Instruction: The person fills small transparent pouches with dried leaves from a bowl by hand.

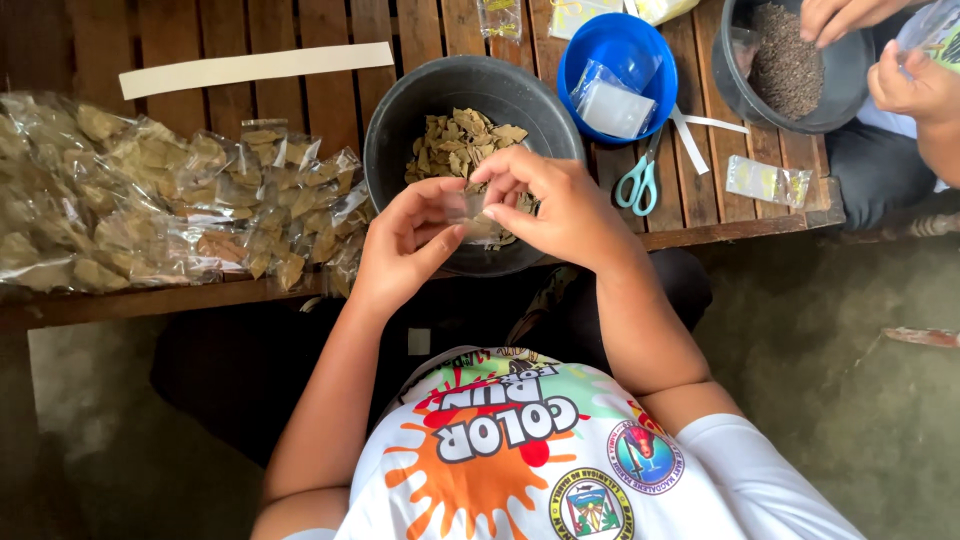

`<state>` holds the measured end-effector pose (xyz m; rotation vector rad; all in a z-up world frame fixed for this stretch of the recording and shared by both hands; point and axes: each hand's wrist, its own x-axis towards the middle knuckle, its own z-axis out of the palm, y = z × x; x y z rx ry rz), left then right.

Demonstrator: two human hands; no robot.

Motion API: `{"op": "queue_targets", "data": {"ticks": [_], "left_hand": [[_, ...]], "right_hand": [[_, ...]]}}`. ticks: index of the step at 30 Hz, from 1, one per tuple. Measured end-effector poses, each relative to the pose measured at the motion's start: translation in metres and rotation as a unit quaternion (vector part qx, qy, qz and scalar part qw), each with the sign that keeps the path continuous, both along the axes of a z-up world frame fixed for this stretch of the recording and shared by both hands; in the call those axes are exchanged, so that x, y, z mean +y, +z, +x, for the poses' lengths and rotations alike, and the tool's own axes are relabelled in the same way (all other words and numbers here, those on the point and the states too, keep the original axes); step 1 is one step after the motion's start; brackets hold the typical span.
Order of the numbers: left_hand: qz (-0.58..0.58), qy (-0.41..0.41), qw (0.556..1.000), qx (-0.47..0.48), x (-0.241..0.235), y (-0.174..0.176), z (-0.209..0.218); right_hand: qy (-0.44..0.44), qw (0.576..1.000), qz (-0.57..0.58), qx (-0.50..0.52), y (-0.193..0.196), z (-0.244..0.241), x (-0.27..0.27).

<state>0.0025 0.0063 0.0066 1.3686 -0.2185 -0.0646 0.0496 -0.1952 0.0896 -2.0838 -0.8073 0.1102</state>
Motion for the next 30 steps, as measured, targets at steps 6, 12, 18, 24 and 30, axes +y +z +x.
{"op": "queue_targets", "data": {"ticks": [6,12,18,24,30], "left_hand": [[0.161,0.089,0.981,-0.063,0.019,0.03,0.011],[0.225,0.196,0.951,-0.085,0.1,0.042,0.011],[0.331,0.308,0.888,0.08,0.184,0.047,0.032],[0.418,0.261,0.863,-0.113,0.207,0.007,0.063],[0.417,0.216,0.87,-0.148,0.182,-0.011,0.091]], "right_hand": [[-0.023,0.999,0.008,0.029,-0.005,0.01,-0.008],[-0.192,0.92,-0.278,-0.201,-0.075,0.115,-0.135],[-0.23,0.846,-0.479,-0.053,-0.074,0.123,-0.166],[-0.261,0.898,-0.3,-0.186,-0.103,0.127,-0.203],[-0.268,0.918,-0.17,-0.24,-0.055,0.081,-0.19]]}}
